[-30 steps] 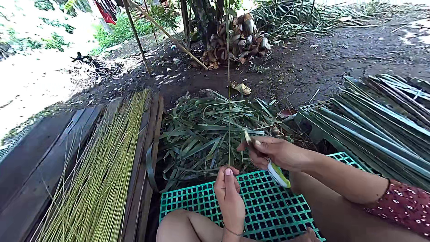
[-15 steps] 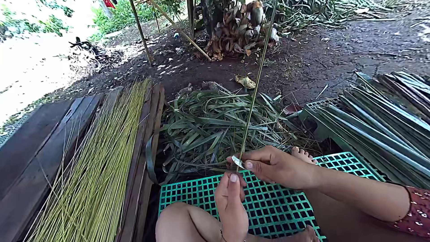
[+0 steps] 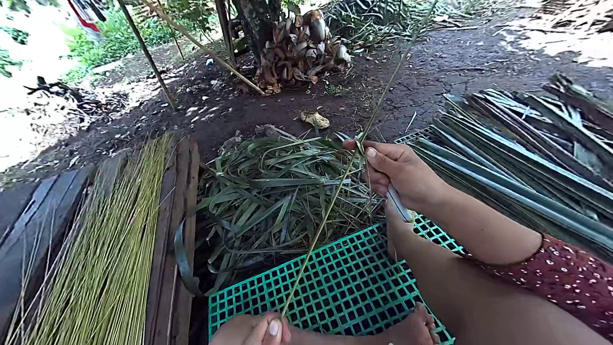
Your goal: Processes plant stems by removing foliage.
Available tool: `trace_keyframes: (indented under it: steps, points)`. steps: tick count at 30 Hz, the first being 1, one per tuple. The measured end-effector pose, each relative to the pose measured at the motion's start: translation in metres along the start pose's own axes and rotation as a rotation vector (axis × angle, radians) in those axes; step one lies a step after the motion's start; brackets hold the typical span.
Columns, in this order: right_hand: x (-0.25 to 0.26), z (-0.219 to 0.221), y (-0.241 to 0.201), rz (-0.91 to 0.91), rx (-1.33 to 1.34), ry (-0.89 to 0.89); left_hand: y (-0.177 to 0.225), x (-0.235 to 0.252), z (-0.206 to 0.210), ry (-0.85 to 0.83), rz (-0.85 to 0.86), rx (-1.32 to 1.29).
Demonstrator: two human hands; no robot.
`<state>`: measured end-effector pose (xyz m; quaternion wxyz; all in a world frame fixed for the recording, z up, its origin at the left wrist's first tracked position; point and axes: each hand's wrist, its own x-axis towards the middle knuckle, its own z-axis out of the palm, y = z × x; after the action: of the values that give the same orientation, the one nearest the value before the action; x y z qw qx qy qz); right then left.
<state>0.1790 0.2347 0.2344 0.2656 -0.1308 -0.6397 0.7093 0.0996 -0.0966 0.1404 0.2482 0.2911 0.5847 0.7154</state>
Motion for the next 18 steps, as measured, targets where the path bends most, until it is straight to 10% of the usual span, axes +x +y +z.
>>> trace_keyframes:
  steps: [6,12,18]
  points:
    - [-0.004,0.014,0.002,-0.04,-0.118,-0.163,0.039,0.037,0.007,-0.148,-0.003,0.878]
    - [-0.016,0.041,0.009,-0.001,-0.201,-0.489,0.054,0.086,0.072,0.127,0.372,0.881]
    - [-0.013,0.035,0.007,-0.05,-0.159,-0.348,0.052,0.085,0.069,0.121,0.445,0.776]
